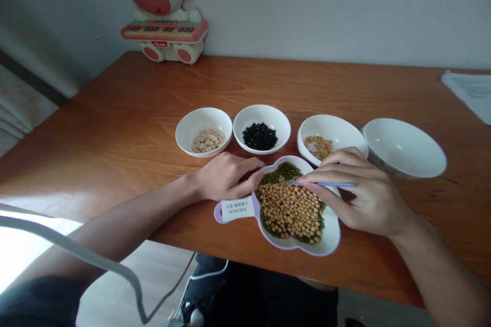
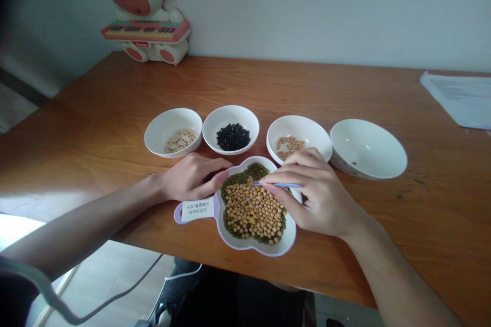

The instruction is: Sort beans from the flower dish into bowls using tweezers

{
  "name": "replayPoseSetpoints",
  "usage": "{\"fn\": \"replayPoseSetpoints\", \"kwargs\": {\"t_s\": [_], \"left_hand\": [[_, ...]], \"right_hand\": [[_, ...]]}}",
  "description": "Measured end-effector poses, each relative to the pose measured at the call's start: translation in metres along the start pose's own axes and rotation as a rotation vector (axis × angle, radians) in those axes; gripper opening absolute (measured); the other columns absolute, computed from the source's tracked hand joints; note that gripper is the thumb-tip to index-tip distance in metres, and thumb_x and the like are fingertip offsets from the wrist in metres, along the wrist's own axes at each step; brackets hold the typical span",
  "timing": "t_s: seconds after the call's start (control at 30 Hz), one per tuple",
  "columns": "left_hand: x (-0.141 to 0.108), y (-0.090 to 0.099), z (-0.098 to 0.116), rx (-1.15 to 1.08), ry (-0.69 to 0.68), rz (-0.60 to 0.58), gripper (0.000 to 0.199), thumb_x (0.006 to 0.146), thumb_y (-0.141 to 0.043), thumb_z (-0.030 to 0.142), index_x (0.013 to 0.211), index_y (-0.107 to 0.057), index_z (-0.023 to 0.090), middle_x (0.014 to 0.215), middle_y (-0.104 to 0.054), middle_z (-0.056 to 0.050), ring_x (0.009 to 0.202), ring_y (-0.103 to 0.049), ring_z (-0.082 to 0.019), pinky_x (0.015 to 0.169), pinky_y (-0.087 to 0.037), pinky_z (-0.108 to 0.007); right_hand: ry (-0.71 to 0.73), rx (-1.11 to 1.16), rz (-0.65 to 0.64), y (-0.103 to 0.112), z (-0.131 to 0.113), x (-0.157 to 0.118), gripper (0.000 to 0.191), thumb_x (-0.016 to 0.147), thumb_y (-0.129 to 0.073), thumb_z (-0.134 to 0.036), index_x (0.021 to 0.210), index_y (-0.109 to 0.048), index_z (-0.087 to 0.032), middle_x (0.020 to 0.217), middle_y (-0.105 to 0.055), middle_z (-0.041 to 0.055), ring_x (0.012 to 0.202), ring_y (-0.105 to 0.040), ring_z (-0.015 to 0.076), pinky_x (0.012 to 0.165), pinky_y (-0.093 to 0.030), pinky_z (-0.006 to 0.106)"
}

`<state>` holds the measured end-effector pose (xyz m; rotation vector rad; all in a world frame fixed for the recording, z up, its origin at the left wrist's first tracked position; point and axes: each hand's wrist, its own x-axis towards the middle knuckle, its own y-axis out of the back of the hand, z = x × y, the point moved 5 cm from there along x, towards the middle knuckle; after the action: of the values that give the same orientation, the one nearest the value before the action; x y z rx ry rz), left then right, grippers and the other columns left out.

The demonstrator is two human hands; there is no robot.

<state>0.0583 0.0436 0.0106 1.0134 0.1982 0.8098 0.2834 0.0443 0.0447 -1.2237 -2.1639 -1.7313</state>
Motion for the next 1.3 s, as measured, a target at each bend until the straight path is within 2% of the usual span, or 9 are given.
{"fn": "replayPoseSetpoints", "kwargs": {"t_s": [0.37,0.7,1.3], "left_hand": [[-0.0003,-0.0002,-0.0006,-0.007,0.006,-0.004,0.035,0.108,-0.041,0.030,0.113,-0.070,0.011,0.079,-0.078,-0.007,0.064,-0.073,-0.016,0.057,-0.051,-0.027],[-0.0009,-0.0007,-0.0014,-0.006,0.008,-0.007,0.035,0.107,-0.041,0.030,0.115,-0.070,0.012,0.080,-0.078,-0.008,0.066,-0.074,-0.018,0.057,-0.053,-0.027],[-0.0003,-0.0012,-0.0016,-0.019,0.016,-0.013,0.037,0.108,-0.040,0.030,0.113,-0.070,0.010,0.079,-0.077,-0.008,0.064,-0.074,-0.017,0.057,-0.052,-0.027]], "right_hand": [[0.016,-0.003,0.000,-0.0006,-0.0021,0.0007,0.016,0.091,-0.073,-0.015,0.102,-0.074,-0.026,0.090,-0.082,-0.0039,0.079,-0.068,0.0169,0.080,-0.050,0.038],[-0.019,-0.001,0.031,-0.0009,-0.0011,0.0010,0.023,0.089,-0.075,-0.015,0.106,-0.075,-0.031,0.089,-0.081,-0.0056,0.079,-0.069,0.0170,0.078,-0.051,0.038],[0.032,-0.041,0.021,-0.0030,-0.0046,0.0023,0.018,0.092,-0.074,-0.014,0.104,-0.072,-0.027,0.089,-0.082,-0.0038,0.079,-0.068,0.0172,0.079,-0.048,0.039]]}}
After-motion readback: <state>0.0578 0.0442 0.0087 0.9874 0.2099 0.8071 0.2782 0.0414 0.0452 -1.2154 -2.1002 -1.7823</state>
